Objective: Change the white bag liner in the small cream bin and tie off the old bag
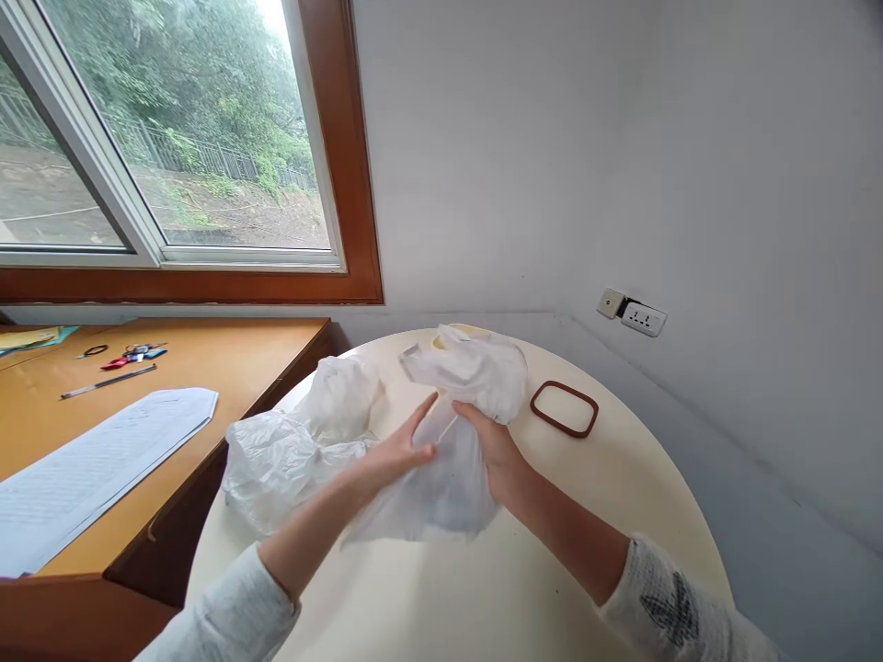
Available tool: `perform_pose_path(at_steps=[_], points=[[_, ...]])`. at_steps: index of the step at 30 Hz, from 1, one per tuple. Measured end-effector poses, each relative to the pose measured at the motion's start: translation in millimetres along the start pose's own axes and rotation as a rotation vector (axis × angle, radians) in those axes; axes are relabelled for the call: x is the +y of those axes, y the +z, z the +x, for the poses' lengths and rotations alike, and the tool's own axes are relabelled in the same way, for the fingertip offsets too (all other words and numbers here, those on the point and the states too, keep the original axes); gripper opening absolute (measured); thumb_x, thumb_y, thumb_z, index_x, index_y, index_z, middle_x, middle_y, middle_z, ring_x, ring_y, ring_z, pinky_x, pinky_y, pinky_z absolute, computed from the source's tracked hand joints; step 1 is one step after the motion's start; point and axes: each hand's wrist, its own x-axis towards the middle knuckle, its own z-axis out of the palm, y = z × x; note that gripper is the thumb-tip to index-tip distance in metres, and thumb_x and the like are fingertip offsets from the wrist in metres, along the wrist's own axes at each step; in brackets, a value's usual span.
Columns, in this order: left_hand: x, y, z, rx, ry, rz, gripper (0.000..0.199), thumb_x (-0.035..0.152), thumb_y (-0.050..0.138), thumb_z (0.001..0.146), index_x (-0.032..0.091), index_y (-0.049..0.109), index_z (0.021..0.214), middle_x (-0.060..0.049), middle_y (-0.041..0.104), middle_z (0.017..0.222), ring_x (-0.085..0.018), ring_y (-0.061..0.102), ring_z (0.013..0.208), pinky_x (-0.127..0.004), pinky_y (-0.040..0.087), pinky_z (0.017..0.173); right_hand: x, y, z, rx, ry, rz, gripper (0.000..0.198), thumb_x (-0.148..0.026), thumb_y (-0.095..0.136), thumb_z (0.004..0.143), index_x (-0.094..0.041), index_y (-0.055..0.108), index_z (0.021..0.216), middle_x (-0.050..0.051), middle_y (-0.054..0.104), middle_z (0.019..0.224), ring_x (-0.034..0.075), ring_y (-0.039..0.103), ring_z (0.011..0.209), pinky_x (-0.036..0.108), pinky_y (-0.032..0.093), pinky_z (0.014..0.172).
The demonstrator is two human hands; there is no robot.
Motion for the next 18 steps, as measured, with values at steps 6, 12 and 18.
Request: perform_pose_path(at_steps=[6,12,18], points=[[-18,27,-1,-0.093,-0.208,-0.079,0.091,0.045,0.076,0.058,0.021,0.033,0.134,-0.016,0.053,0.125,-0.032,0.051,0.113,-0.043,0.042,0.092,2,19,-15,0.145,0.123,0.05,0.037,-0.044,0.061,0.065,-0.023,0.063,0.095,0.001,0.066,0.076,0.018,0.06,0.066,0.028,0.046,0.056],[-35,25,-1,-0.079,-0.242,-0.195,0.089,0.057,0.071,0.054,0.021,0.039,0.129,-0.015,0.061,0.114,-0.032,0.056,0.106,-0.043,0.045,0.088,-1,16,-8,0.088,0.109,-0.003,0.03,-0.042,0.056,0.067,-0.021,0.063,0.087,-0.002,0.061,0.059,0.018,0.058,0.062,0.027,0.044,0.055],[-46,26,-6,-0.195,-0.235,-0.104,0.064,0.06,0.064,0.062,0.02,0.056,0.111,-0.01,0.069,0.091,-0.029,0.062,0.095,-0.044,0.045,0.084,6,2,18,-0.106,0.131,-0.032,0.013,-0.032,0.053,0.066,-0.02,0.054,0.064,-0.002,0.052,0.048,0.013,0.05,0.049,0.024,0.041,0.049]])
